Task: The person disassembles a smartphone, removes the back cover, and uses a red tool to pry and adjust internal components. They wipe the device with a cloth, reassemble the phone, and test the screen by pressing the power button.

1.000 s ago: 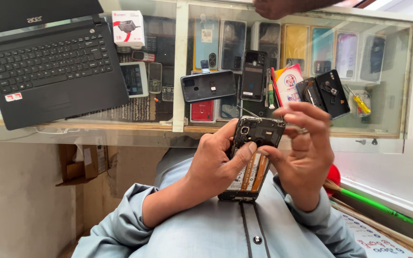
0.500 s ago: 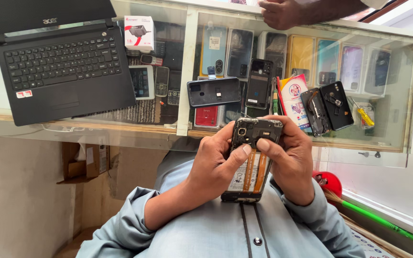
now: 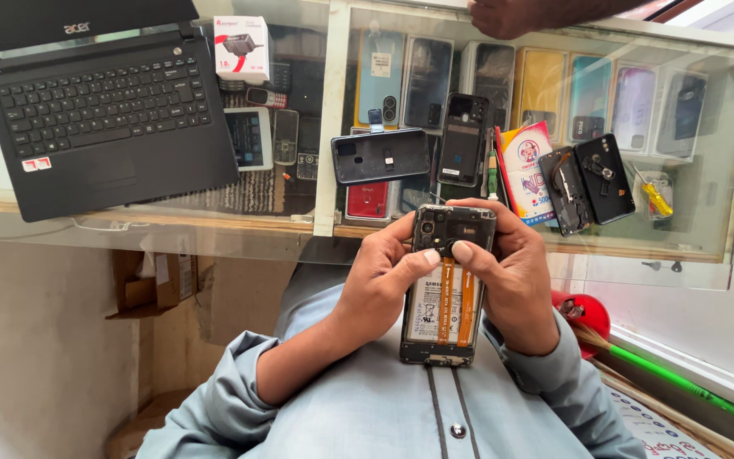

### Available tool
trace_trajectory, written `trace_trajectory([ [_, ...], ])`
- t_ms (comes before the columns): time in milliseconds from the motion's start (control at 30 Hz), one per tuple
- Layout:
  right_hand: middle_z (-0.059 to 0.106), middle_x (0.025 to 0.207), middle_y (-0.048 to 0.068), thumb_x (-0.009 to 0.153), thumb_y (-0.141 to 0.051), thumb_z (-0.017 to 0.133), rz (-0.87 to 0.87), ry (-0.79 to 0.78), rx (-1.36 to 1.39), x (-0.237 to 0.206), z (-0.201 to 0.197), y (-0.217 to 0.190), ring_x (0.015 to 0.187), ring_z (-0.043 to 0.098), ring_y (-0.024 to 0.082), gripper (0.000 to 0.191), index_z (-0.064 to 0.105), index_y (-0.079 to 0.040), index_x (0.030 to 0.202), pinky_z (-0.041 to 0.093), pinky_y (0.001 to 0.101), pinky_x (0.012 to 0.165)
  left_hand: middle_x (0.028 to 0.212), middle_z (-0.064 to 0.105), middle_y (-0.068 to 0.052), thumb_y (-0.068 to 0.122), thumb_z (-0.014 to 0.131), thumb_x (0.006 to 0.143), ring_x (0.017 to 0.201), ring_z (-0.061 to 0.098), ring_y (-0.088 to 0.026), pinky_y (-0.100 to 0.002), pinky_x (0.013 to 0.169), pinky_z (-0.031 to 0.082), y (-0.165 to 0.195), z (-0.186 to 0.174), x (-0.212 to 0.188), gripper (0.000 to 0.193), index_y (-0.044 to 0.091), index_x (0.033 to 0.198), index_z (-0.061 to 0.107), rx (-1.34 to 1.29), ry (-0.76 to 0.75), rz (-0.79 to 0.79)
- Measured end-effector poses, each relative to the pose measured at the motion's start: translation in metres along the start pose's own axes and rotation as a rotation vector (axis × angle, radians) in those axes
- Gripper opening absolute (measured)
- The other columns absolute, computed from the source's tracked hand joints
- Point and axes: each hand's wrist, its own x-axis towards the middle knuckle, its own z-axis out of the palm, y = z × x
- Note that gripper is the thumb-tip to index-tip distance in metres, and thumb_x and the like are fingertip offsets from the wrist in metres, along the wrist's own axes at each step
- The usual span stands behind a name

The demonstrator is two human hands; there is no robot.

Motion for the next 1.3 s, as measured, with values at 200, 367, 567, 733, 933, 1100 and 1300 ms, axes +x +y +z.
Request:
trace_trajectory([
  [200,0.073,0.113,0.010,0.092,-0.014,0.075,-0.006,0.017,0.026,0.004,-0.008,0.003,0.101,0.070,0.013,0.044,0.064,0.003,0.130,0.056,0.0275,0.093,0.105,0.071,-0.007,0.010,0.050,0.099,0.091,0.065,-0.008,-0.024,0.082,0.054,-0.006,-0.008,0.006,0.047,-0.006,0.143,0.056,-0.073,-0.055,-0.021],
  [367,0.074,0.112,0.010,0.093,-0.015,0.074,-0.043,0.009,-0.122,0.003,-0.022,-0.005,0.101,0.070,0.012,0.044,0.063,0.002,0.132,0.056,0.0264,0.092,0.110,0.070,-0.007,0.010,0.055,0.100,0.098,0.065,-0.009,-0.025,0.089,0.053,-0.018,0.004,0.013,0.042,-0.006,0.139,0.055,-0.022,-0.019,-0.015],
  [567,0.075,0.114,0.010,0.094,-0.015,0.075,-0.079,-0.071,-0.199,0.006,-0.047,-0.017,0.103,0.070,0.012,0.044,0.063,0.002,0.133,0.056,0.0259,0.093,0.112,0.069,-0.006,0.011,0.053,0.102,0.102,0.062,-0.008,-0.024,0.093,0.051,-0.036,0.028,0.021,0.036,-0.005,0.133,0.059,0.002,0.050,0.061],
  [733,0.066,0.109,0.005,0.099,-0.016,0.071,-0.081,-0.205,-0.145,0.008,-0.085,-0.013,0.097,0.062,0.008,0.054,0.053,0.001,0.147,0.051,0.0223,0.087,0.106,0.069,-0.007,0.008,0.053,0.097,0.095,0.063,-0.011,-0.025,0.085,0.052,-0.060,0.044,0.031,0.034,-0.006,0.126,0.063,0.030,0.226,0.088],
  [933,0.069,0.099,0.006,0.102,-0.017,0.064,-0.031,-0.140,-0.137,0.010,-0.162,0.018,0.087,0.063,0.010,0.051,0.051,-0.001,0.149,0.053,0.0240,0.083,0.107,0.069,-0.014,0.011,0.048,0.087,0.095,0.072,-0.022,-0.036,0.089,0.061,-0.064,0.040,0.022,0.048,0.000,0.134,0.054,-0.293,0.640,0.154],
  [1100,0.069,0.091,0.005,0.097,-0.014,0.069,0.100,-0.080,-0.397,0.018,-0.207,0.064,0.081,0.061,0.009,0.041,0.062,-0.001,0.136,0.052,0.0242,0.075,0.116,0.069,-0.031,0.026,0.047,0.098,0.094,0.073,-0.027,-0.038,0.081,0.061,-0.061,0.029,0.004,0.051,-0.001,0.141,0.052,-0.346,0.524,0.311],
  [1300,0.070,0.079,0.000,0.093,-0.013,0.074,0.014,-0.059,-0.762,0.041,-0.190,0.091,0.069,0.063,0.007,0.029,0.071,-0.004,0.120,0.054,0.0249,0.065,0.124,0.067,-0.030,0.040,0.051,0.103,0.095,0.073,-0.029,-0.040,0.081,0.063,-0.061,0.012,0.002,0.057,-0.003,0.140,0.052,-0.476,0.525,0.333],
])
